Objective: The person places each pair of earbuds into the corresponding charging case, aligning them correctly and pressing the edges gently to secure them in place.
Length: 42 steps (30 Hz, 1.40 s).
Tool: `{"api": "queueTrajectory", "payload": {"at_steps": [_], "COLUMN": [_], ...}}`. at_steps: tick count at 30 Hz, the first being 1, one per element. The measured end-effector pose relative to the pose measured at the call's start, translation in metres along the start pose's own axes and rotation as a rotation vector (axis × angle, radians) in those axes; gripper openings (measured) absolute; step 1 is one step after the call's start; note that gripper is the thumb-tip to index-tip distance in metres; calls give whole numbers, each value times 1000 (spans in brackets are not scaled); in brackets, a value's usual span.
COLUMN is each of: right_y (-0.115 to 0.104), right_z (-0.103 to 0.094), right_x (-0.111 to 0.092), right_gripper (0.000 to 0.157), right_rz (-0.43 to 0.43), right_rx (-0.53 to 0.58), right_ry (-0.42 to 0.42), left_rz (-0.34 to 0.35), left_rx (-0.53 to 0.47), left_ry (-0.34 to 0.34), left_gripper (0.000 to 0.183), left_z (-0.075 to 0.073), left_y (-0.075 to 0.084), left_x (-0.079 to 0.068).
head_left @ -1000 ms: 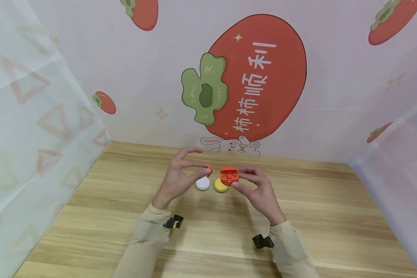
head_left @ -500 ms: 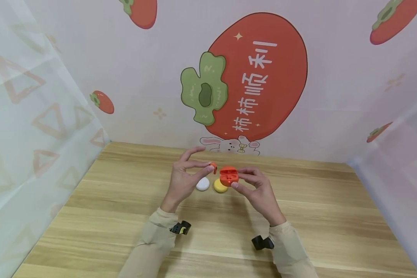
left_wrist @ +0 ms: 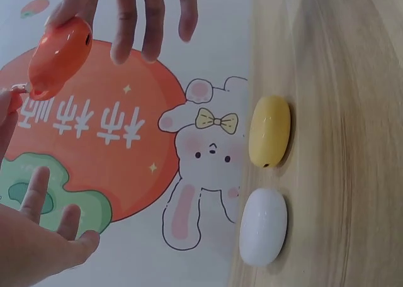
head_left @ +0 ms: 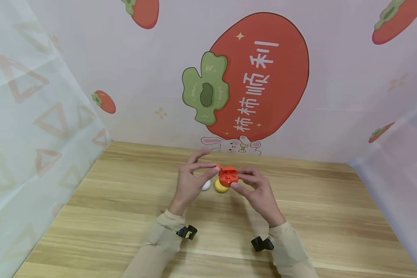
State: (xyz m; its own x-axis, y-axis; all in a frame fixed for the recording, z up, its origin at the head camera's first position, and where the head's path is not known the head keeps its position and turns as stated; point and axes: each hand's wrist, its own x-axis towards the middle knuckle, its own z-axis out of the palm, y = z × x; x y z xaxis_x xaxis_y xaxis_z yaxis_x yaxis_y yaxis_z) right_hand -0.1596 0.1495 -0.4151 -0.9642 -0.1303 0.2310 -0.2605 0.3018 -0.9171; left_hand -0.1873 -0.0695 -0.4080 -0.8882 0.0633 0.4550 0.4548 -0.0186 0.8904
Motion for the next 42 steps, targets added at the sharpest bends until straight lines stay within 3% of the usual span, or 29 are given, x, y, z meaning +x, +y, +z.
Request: {"api": "queueTrajectory", "payload": {"at_steps": [11, 25, 42], "right_y": [1, 3, 1], "right_z": [4, 5, 4], "right_x": [1, 0, -1], "right_gripper": [32, 30, 29], "right_rz": [22, 7, 1], "right_rx": [8, 42, 59], "right_ry": [7, 65, 93], "left_rz": [-14, -63, -134], "left_rx": [-48, 46, 132], "left_ry": [10, 9, -58], "left_gripper": [14, 12, 15], "left_z": [12, 18, 16], "left_y": [-1, 0, 5], "left_x": [-2, -7, -8]}}
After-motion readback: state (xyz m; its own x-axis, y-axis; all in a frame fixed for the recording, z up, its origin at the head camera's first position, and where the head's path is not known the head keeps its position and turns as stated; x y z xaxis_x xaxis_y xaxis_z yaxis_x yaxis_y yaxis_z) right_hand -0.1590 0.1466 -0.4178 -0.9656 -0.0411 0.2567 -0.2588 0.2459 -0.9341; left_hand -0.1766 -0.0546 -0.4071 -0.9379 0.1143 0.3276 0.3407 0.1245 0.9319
